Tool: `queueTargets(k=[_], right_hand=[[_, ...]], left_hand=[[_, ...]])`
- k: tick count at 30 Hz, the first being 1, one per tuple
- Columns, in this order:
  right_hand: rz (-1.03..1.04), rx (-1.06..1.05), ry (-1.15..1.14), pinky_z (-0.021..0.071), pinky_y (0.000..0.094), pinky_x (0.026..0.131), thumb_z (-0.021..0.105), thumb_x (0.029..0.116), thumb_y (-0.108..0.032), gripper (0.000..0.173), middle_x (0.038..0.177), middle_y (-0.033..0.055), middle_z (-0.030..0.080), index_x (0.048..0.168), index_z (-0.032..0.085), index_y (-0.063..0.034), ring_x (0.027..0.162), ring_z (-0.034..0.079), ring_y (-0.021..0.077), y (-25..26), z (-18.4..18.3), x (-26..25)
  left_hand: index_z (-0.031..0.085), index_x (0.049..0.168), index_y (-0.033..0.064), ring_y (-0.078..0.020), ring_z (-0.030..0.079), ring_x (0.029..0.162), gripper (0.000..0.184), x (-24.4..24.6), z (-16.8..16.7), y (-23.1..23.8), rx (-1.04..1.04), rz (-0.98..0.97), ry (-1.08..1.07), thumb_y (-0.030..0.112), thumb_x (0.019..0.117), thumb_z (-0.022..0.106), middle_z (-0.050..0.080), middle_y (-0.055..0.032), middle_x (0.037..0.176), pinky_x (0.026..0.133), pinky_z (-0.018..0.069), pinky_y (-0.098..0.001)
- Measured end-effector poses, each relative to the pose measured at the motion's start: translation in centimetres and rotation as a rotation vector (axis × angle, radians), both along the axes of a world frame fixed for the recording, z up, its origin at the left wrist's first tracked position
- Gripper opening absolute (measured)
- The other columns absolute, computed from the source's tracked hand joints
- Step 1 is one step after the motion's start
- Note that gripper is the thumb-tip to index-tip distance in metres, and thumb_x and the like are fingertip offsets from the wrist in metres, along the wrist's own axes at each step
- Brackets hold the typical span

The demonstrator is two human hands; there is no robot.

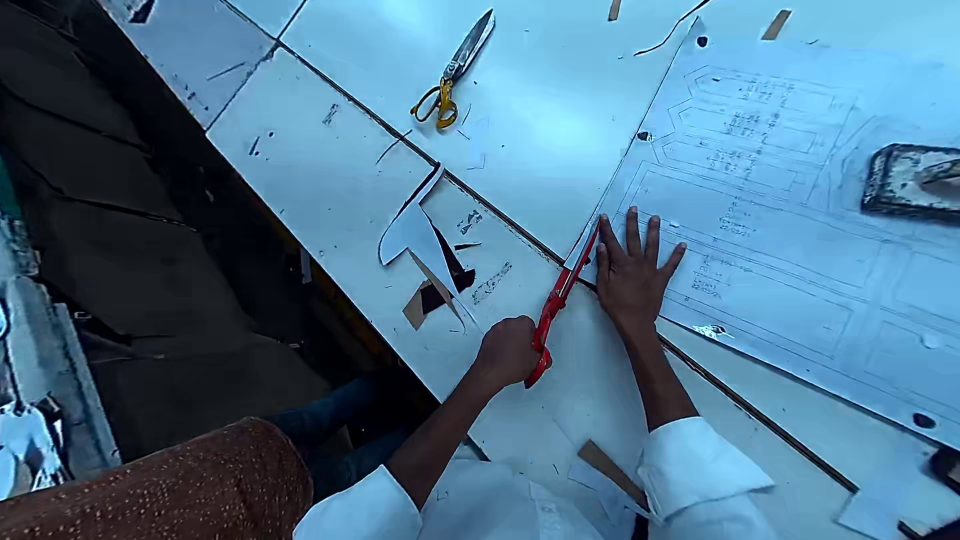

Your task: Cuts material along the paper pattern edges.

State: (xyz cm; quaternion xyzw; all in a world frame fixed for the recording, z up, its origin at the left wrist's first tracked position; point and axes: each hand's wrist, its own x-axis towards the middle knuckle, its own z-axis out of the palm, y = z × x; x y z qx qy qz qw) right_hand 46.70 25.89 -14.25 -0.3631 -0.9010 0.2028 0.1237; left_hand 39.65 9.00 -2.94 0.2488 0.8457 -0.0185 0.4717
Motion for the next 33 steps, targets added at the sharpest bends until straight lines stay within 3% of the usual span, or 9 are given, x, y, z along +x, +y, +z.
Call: queueTargets(k=[2,17,23,33], right_hand=[[-0.001,-0.011,0.001,-0.002,0.0789,0.116,0.026,0.1116,-0.04,0.049,0.17,0.0034,0.026,0.159,0.038,-0.0412,0.159,0.011,0.0374,-0.1,0.0,0.0],[0.002,-0.002,0.002,-0.0006,0.0797,0.115,0.025,0.1115,-0.037,0.049,0.17,0.0048,0.027,0.159,0.037,-0.0408,0.158,0.013,0.0382,0.0,0.0,0.0],[0.005,-0.023,-0.018,-0.0018,0.079,0.116,0.026,0.1117,-0.039,0.049,0.17,0.0037,0.026,0.159,0.036,-0.0424,0.159,0.011,0.0371,0.0,0.2,0.1],[-0.001,-0.015,-0.028,-0.002,0.0781,0.117,0.024,0.1119,-0.039,0.049,0.171,0.0028,0.025,0.16,0.034,-0.0424,0.159,0.011,0.0359,0.0,0.2,-0.1]], left_hand=[[0.069,0.103,-0.0023,-0.0363,0.068,0.097,0.028,-0.4,-0.2,0.4,-0.028,-0.022,-0.028,0.024,0.0943,0.074,0.069,-0.0199,0.098,0.087,0.0535,-0.0575],[0.069,0.101,-0.0049,-0.0386,0.068,0.097,0.026,-0.2,-0.7,0.8,0.001,-0.001,-0.003,0.02,0.0931,0.074,0.07,-0.0225,0.098,0.087,0.054,-0.0589],[0.069,0.094,-0.0024,-0.0347,0.068,0.087,0.021,-0.2,-1.0,0.6,0.015,0.008,-0.005,0.018,0.0926,0.074,0.068,-0.0188,0.089,0.08,0.0539,-0.0557],[0.069,0.098,-0.0022,-0.034,0.068,0.087,0.029,-0.9,-0.7,1.3,-0.005,-0.009,-0.041,0.025,0.0933,0.075,0.068,-0.0183,0.091,0.081,0.0547,-0.056]])
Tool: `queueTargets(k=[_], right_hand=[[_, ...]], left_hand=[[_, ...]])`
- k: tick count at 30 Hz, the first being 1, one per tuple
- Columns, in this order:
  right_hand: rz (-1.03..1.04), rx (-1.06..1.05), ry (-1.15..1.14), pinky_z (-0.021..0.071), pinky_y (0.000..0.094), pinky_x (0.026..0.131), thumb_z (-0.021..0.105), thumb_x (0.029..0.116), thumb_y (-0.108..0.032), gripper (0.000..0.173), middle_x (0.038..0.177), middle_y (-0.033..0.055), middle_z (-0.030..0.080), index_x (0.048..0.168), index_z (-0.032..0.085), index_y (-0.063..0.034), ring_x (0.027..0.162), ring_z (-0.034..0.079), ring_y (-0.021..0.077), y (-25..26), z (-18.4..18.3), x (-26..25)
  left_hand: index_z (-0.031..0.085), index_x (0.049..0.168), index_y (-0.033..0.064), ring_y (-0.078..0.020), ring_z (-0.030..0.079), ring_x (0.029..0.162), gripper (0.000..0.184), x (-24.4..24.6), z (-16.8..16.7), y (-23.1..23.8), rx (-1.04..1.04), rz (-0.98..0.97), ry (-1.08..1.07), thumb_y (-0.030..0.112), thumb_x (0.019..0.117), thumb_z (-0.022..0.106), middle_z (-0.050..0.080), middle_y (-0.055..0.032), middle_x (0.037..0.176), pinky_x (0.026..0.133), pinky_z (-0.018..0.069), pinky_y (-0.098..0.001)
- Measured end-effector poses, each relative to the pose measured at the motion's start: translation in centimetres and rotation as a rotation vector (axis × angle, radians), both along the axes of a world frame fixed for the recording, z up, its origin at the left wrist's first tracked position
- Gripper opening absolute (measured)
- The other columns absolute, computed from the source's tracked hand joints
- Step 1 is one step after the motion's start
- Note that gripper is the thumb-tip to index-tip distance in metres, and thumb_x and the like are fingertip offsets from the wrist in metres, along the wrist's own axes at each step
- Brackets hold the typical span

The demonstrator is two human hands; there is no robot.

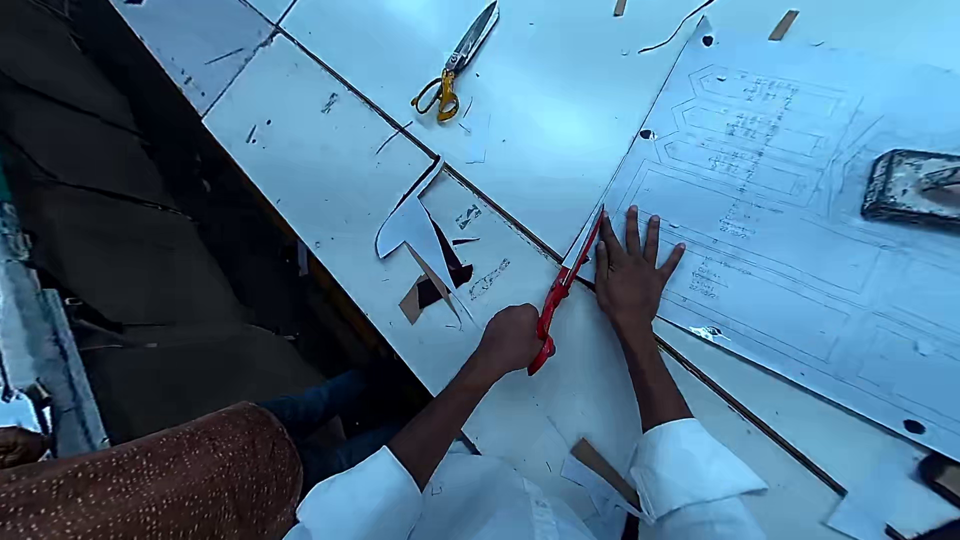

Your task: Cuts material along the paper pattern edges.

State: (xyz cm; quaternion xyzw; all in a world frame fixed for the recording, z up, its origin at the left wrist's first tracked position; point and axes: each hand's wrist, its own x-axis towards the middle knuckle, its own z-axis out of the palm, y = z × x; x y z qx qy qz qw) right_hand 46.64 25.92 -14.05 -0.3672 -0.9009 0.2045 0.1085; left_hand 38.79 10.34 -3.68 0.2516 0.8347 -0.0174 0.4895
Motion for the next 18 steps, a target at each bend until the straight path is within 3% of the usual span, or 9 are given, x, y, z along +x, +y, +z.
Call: queueTargets(k=[15,18], right_hand=[[0.011,0.004,0.018,-0.0014,0.0788,0.116,0.025,0.1115,-0.039,0.05,0.17,0.0042,0.027,0.16,0.035,-0.0406,0.159,0.012,0.0366,0.12,-0.17,0.07],[-0.003,0.009,0.025,-0.0015,0.0783,0.116,0.025,0.1116,-0.038,0.049,0.17,0.0027,0.027,0.159,0.036,-0.042,0.159,0.013,0.0362,0.05,-0.22,-0.03]], left_hand=[[0.069,0.098,-0.004,-0.0363,0.068,0.092,0.026,0.2,0.12,0.3,0.029,0.011,0.024,0.02,0.0919,0.076,0.069,-0.0208,0.093,0.084,0.0545,-0.0569],[0.069,0.099,-0.0032,-0.0334,0.069,0.085,0.027,-0.18,-0.19,0.07,0.021,0.018,0.001,0.022,0.0917,0.076,0.069,-0.0189,0.09,0.079,0.0556,-0.0548]])
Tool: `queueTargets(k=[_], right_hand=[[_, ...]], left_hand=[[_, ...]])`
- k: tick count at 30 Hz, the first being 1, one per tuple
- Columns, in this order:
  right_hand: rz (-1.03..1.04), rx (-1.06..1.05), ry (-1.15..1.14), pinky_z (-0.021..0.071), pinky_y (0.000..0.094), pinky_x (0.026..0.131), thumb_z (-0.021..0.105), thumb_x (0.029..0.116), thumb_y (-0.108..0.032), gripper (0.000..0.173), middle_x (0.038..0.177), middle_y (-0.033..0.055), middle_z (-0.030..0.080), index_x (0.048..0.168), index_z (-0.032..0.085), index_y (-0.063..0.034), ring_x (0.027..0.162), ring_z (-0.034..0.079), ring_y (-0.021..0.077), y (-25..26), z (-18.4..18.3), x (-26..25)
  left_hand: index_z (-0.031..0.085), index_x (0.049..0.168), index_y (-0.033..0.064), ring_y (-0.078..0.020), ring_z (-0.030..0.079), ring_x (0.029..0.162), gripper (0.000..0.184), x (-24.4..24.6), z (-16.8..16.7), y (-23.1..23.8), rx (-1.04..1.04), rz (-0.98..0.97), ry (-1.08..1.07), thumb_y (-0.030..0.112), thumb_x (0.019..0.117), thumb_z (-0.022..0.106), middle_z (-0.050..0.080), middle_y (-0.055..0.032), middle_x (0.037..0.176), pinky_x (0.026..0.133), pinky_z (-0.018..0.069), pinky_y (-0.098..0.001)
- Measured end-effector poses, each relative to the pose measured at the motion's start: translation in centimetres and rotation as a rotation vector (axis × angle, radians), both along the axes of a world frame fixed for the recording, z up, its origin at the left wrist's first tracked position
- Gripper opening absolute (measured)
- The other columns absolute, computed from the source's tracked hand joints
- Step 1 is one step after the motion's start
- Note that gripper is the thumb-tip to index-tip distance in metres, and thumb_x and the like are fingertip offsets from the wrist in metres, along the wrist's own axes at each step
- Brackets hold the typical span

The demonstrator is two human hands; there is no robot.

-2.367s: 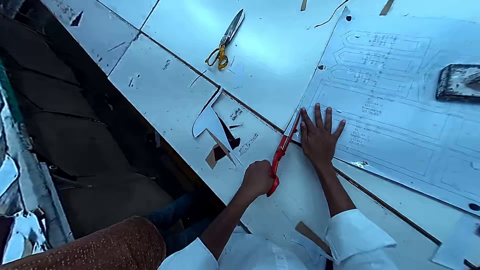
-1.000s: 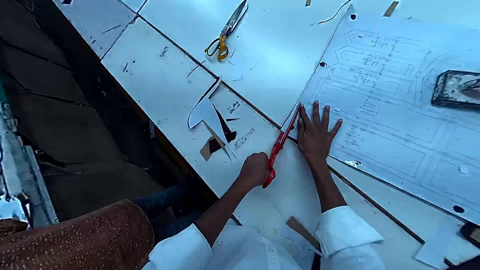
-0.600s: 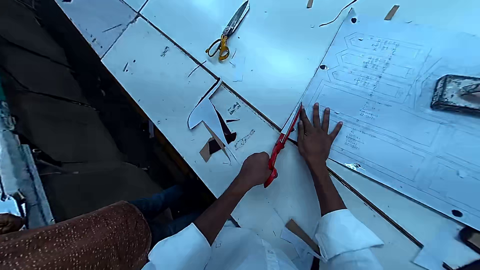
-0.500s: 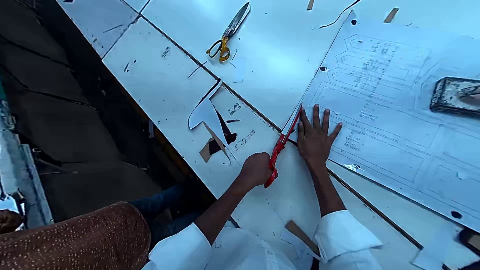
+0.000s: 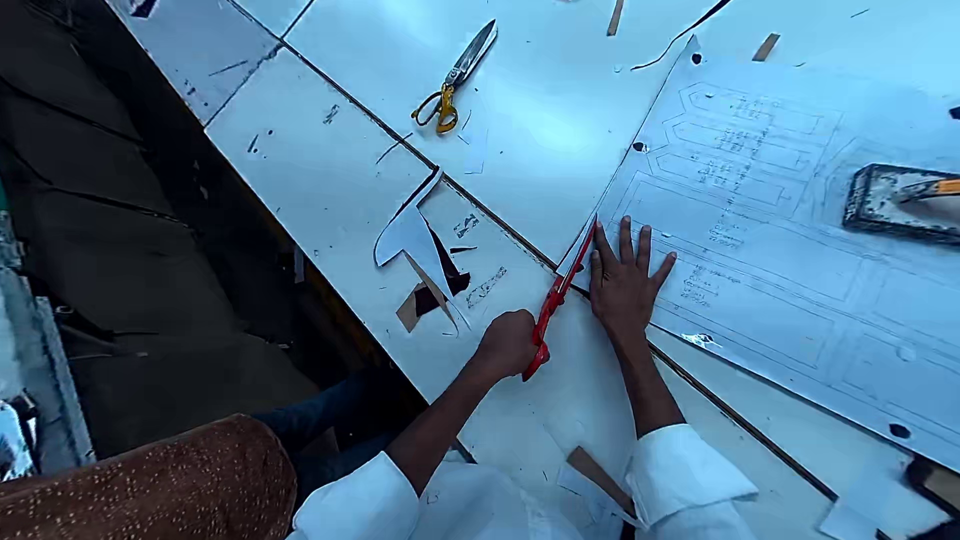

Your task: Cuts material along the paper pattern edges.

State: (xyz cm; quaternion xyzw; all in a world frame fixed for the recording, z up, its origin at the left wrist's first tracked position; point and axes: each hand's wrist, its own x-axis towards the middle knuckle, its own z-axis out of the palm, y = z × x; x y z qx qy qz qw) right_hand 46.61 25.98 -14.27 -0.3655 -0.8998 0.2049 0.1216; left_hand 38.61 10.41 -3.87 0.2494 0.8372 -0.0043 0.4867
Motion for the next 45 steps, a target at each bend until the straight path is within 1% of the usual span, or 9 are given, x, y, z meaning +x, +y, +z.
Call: queueTargets(k=[4,7,11,20,26,35,38,41,45], right_hand=[[0.004,-0.006,-0.012,-0.0021,0.0781,0.117,0.025,0.1117,-0.04,0.049,0.171,0.0014,0.026,0.159,0.036,-0.0422,0.159,0.011,0.0354,0.1,0.0,0.0],[0.0,-0.005,-0.001,-0.0009,0.0777,0.117,0.025,0.1115,-0.039,0.049,0.17,0.0016,0.027,0.159,0.037,-0.0416,0.159,0.013,0.0355,-0.1,0.1,0.0],[-0.006,0.014,0.016,-0.0005,0.0784,0.117,0.026,0.1116,-0.04,0.048,0.17,0.0019,0.029,0.158,0.039,-0.0409,0.158,0.015,0.0356,-0.1,-0.1,0.1],[-0.006,0.004,0.005,-0.0012,0.0776,0.117,0.025,0.1117,-0.041,0.049,0.17,0.0016,0.028,0.158,0.039,-0.0404,0.159,0.014,0.0352,-0.1,-0.1,0.0],[0.001,0.012,-0.003,0.0004,0.0784,0.117,0.026,0.1116,-0.039,0.049,0.169,0.0035,0.029,0.159,0.038,-0.0396,0.158,0.015,0.0369,-0.1,0.1,0.1],[-0.001,0.002,-0.027,-0.0012,0.0776,0.117,0.026,0.1115,-0.041,0.049,0.17,0.0016,0.027,0.159,0.039,-0.0394,0.158,0.014,0.0364,-0.1,0.0,0.1],[-0.007,0.005,-0.023,-0.0016,0.0774,0.117,0.026,0.1115,-0.041,0.049,0.17,0.0021,0.027,0.159,0.039,-0.0391,0.158,0.014,0.0361,-0.2,0.0,0.1],[-0.005,0.0,-0.017,-0.0019,0.0773,0.117,0.026,0.1117,-0.04,0.049,0.17,0.0017,0.027,0.159,0.039,-0.0391,0.159,0.014,0.0359,-0.2,0.0,0.1],[-0.001,0.009,-0.029,-0.0003,0.0775,0.117,0.026,0.1116,-0.039,0.049,0.17,0.0019,0.027,0.159,0.038,-0.0391,0.159,0.014,0.0359,-0.2,0.0,0.0]], left_hand=[[0.069,0.098,-0.0015,-0.031,0.068,0.08,0.029,-0.5,0.4,0.4,-0.019,-0.014,-0.017,0.026,0.0927,0.076,0.069,-0.0171,0.087,0.076,0.0561,-0.0527],[0.069,0.102,-0.0018,-0.0323,0.069,0.086,0.03,-0.6,0.5,0.9,-0.025,-0.035,-0.005,0.026,0.0939,0.075,0.069,-0.018,0.092,0.08,0.0562,-0.0536],[0.069,0.098,-0.003,-0.0335,0.069,0.088,0.03,-0.6,0.5,0.9,-0.017,-0.05,0.008,0.025,0.0931,0.076,0.069,-0.0189,0.092,0.081,0.055,-0.0545],[0.068,0.098,-0.0023,-0.029,0.068,0.078,0.027,-0.8,0.6,1.0,-0.014,-0.014,-0.013,0.022,0.0924,0.076,0.068,-0.0165,0.087,0.074,0.0564,-0.0487],[0.07,0.097,-0.0028,-0.0301,0.069,0.075,0.028,-0.8,0.2,0.8,0.018,0.003,-0.031,0.024,0.0929,0.075,0.069,-0.0175,0.085,0.073,0.0573,-0.0517],[0.069,0.103,-0.0035,-0.0343,0.069,0.089,0.028,-0.6,0.4,1.6,0.024,-0.017,0.011,0.022,0.0937,0.075,0.069,-0.0199,0.095,0.082,0.0556,-0.0542],[0.068,0.1,-0.0035,-0.0343,0.069,0.083,0.026,-0.1,0.5,1.4,0.052,0.005,0.039,0.02,0.0928,0.077,0.069,-0.0201,0.091,0.076,0.0562,-0.0529],[0.068,0.101,-0.0038,-0.0335,0.069,0.086,0.027,-0.6,0.3,1.7,0.017,-0.019,0.013,0.021,0.0932,0.075,0.069,-0.0196,0.092,0.08,0.0557,-0.0535],[0.068,0.098,-0.0024,-0.0307,0.068,0.079,0.025,-1.1,-0.1,1.6,0.019,-0.002,-0.017,0.021,0.0921,0.076,0.069,-0.0176,0.088,0.075,0.0563,-0.0507]])
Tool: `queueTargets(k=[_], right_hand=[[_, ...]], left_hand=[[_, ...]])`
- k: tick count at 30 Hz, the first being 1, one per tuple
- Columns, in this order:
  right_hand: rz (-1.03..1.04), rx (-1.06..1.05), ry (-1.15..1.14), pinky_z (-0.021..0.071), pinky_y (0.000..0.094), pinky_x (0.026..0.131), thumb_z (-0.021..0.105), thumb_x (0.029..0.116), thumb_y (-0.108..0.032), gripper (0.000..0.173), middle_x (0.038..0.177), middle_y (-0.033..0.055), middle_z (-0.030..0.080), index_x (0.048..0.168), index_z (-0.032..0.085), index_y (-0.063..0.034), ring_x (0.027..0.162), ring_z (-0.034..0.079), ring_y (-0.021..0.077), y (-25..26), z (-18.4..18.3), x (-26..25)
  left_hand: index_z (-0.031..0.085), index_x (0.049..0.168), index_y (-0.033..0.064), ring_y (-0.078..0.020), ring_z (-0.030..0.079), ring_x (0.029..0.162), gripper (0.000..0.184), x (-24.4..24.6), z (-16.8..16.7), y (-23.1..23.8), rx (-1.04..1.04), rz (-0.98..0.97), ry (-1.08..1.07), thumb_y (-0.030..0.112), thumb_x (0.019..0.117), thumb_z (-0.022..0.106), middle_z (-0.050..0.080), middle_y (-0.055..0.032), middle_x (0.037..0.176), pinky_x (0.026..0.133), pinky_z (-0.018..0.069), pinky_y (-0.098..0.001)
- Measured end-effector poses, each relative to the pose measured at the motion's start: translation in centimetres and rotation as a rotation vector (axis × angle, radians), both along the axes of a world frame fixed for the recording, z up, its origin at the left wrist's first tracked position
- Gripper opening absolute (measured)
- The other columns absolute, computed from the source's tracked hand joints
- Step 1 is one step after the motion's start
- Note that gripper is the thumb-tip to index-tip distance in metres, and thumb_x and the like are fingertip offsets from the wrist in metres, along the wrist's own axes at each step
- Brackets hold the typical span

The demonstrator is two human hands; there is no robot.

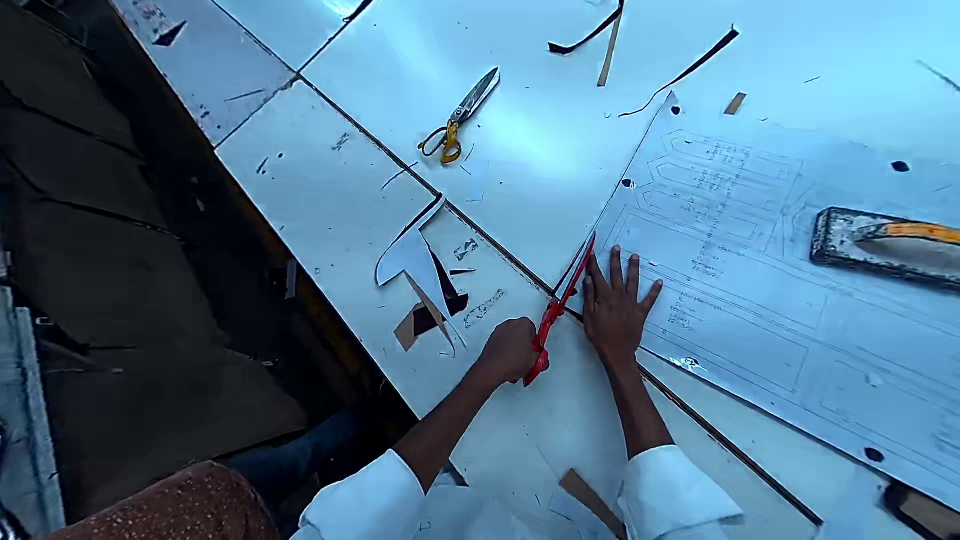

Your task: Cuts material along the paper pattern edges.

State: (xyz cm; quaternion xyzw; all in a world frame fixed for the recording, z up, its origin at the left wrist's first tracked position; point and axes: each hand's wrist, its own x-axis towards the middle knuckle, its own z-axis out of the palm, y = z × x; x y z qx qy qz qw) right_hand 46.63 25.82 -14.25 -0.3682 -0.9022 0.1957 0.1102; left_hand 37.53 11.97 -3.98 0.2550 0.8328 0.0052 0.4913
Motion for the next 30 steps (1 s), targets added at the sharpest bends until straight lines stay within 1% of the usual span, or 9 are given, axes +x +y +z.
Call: queueTargets(k=[4,7,9,10,14,18,20,26,30], right_hand=[[0.001,0.011,0.009,-0.0007,0.0782,0.116,0.026,0.1114,-0.039,0.049,0.17,0.0025,0.028,0.158,0.04,-0.038,0.158,0.015,0.0358,0.0,-0.1,0.0],[-0.001,0.004,-0.001,-0.0011,0.0783,0.116,0.025,0.1114,-0.04,0.049,0.17,0.0022,0.026,0.159,0.039,-0.0382,0.159,0.014,0.0361,0.1,0.0,0.0],[-0.002,0.007,0.003,-0.001,0.0774,0.117,0.026,0.1114,-0.04,0.049,0.17,0.0021,0.027,0.159,0.04,-0.0374,0.158,0.015,0.0358,0.0,-0.2,0.0],[-0.002,0.008,0.017,-0.0001,0.0774,0.117,0.028,0.1113,-0.039,0.049,0.169,0.0029,0.029,0.158,0.042,-0.0362,0.158,0.016,0.0359,0.0,-0.2,0.0],[0.004,0.006,0.004,0.0003,0.0769,0.118,0.028,0.1112,-0.039,0.048,0.17,0.0027,0.028,0.157,0.043,-0.0368,0.158,0.016,0.0354,0.1,-0.1,0.1],[0.002,0.016,0.004,0.0007,0.0765,0.118,0.028,0.1114,-0.039,0.048,0.169,0.0026,0.029,0.157,0.043,-0.0367,0.158,0.016,0.0354,0.0,-0.2,0.1],[0.001,0.011,0.01,0.0004,0.0767,0.118,0.027,0.1115,-0.039,0.049,0.169,0.0029,0.029,0.157,0.043,-0.0367,0.158,0.016,0.0355,0.1,-0.1,0.1],[-0.003,-0.003,0.012,-0.0006,0.077,0.118,0.028,0.1114,-0.039,0.048,0.17,0.0022,0.028,0.158,0.042,-0.0379,0.158,0.016,0.0354,0.1,0.0,0.0],[-0.005,0.005,0.011,-0.0007,0.0769,0.118,0.027,0.1114,-0.04,0.049,0.17,0.002,0.028,0.158,0.041,-0.0385,0.158,0.015,0.0355,0.0,-0.1,0.0]], left_hand=[[0.068,0.095,-0.0027,-0.0314,0.067,0.078,0.025,0.3,0.0,-0.2,0.026,0.02,0.006,0.021,0.0908,0.077,0.068,-0.0176,0.085,0.074,0.0552,-0.0514],[0.067,0.095,-0.0018,-0.0297,0.065,0.07,0.026,0.4,0.6,-0.2,0.037,0.033,0.002,0.022,0.0923,0.077,0.066,-0.0169,0.08,0.067,0.0549,-0.049],[0.067,0.1,-0.0027,-0.0303,0.067,0.075,0.03,-0.1,0.5,0.3,0.006,0.02,-0.034,0.025,0.0942,0.075,0.067,-0.0177,0.086,0.072,0.056,-0.0504],[0.067,0.101,-0.0034,-0.0305,0.068,0.075,0.031,-0.3,0.2,0.5,0.011,0.014,-0.039,0.026,0.0944,0.074,0.068,-0.0182,0.087,0.073,0.0571,-0.0508],[0.068,0.102,-0.0034,-0.0316,0.068,0.08,0.031,-0.3,0.2,0.9,0.008,-0.009,-0.01,0.025,0.0938,0.074,0.068,-0.0188,0.09,0.076,0.0566,-0.0517],[0.067,0.105,-0.0038,-0.0313,0.069,0.08,0.03,-0.1,0.5,1.0,0.002,-0.015,-0.003,0.023,0.0943,0.074,0.068,-0.0192,0.092,0.076,0.0573,-0.0505],[0.067,0.104,-0.0042,-0.0326,0.069,0.084,0.03,-0.1,0.5,1.1,0.003,-0.024,0.002,0.023,0.094,0.074,0.068,-0.02,0.094,0.079,0.0567,-0.0521],[0.068,0.098,-0.0031,-0.0307,0.068,0.077,0.026,-0.1,-0.3,0.8,0.03,0.014,0.003,0.021,0.0923,0.075,0.068,-0.018,0.087,0.074,0.0567,-0.0506],[0.067,0.098,-0.0039,-0.0325,0.067,0.076,0.026,0.0,0.7,0.7,0.05,0.022,-0.002,0.021,0.0938,0.075,0.067,-0.0194,0.086,0.072,0.0556,-0.0516]])
